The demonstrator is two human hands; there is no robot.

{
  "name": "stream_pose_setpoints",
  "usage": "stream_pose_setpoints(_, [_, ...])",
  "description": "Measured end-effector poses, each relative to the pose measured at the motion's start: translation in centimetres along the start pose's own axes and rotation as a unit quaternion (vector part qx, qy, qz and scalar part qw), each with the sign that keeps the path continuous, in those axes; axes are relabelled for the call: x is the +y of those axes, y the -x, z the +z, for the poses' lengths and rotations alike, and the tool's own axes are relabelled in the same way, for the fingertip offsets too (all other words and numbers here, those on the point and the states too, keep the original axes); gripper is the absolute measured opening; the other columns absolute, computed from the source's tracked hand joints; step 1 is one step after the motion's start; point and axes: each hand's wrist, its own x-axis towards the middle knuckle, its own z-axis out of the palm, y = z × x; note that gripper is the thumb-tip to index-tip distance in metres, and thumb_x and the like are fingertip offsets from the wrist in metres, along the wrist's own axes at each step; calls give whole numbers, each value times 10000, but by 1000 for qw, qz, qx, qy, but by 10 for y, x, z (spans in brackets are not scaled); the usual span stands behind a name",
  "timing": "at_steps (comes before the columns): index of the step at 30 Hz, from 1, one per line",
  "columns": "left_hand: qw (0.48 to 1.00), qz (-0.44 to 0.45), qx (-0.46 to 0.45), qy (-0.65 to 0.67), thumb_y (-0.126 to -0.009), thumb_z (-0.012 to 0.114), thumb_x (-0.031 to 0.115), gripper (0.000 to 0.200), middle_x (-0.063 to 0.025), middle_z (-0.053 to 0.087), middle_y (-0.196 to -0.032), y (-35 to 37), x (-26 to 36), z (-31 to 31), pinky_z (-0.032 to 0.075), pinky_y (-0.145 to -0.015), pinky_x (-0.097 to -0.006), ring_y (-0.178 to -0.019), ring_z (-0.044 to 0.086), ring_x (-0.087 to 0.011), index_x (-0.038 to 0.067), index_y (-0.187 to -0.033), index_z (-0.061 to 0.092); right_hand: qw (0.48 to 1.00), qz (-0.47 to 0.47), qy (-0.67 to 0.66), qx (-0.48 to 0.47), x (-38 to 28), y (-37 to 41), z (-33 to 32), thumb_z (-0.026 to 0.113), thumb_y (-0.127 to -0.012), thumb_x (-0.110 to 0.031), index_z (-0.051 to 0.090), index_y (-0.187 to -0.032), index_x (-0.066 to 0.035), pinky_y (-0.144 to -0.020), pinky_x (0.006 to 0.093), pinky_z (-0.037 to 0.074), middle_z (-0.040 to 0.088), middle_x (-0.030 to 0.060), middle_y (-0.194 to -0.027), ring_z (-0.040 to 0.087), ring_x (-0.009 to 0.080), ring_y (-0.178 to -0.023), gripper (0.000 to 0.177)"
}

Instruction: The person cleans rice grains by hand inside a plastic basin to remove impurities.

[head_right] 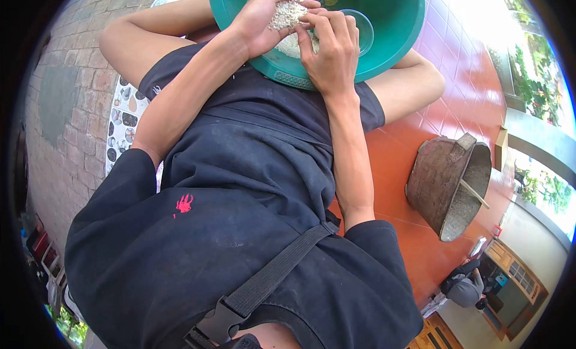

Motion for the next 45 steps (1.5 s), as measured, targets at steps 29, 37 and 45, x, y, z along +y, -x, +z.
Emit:
stream_pose_setpoints(29, [999, 12, 9, -50, -1087, 371, 218, 378, -157, 702, -987, -2, -4, 0, 592, -786, -361, -878, 702, -254, -50, -1110, 637, 995, 80, -49, -28, -1, 2, -1, 779, -846, -65, 699, -918, -60, -751, 380, 496, 666, 48, -865, 615, 246, -821, 108])
stream_pose_setpoints(37, [1000, 2, -24, -20, -1082, 371, 215, 375, -167, 700, -990, -11, -9, -9, 593, -805, -376, -883, 704, -271, -52, -1103, 634, 997, 74, -3, -21, 2, 5, 2, 705, -915, -62, 650, -926, -44, -794, 415, 460, 630, 79, -916, 587, 295, -876, 59])
stream_pose_setpoints(45, [999, -3, 42, 9, -1088, 348, 212, 401, -240, 697, -1043, 3, 4, 8, 626, -857, -404, -945, 717, -335, -105, -1139, 589, 978, 180, -13, 107, 4, 6, -2, 652, -953, -54, 570, -946, -8, -805, 412, 438, 581, 127, -918, 540, 310, -888, 95])
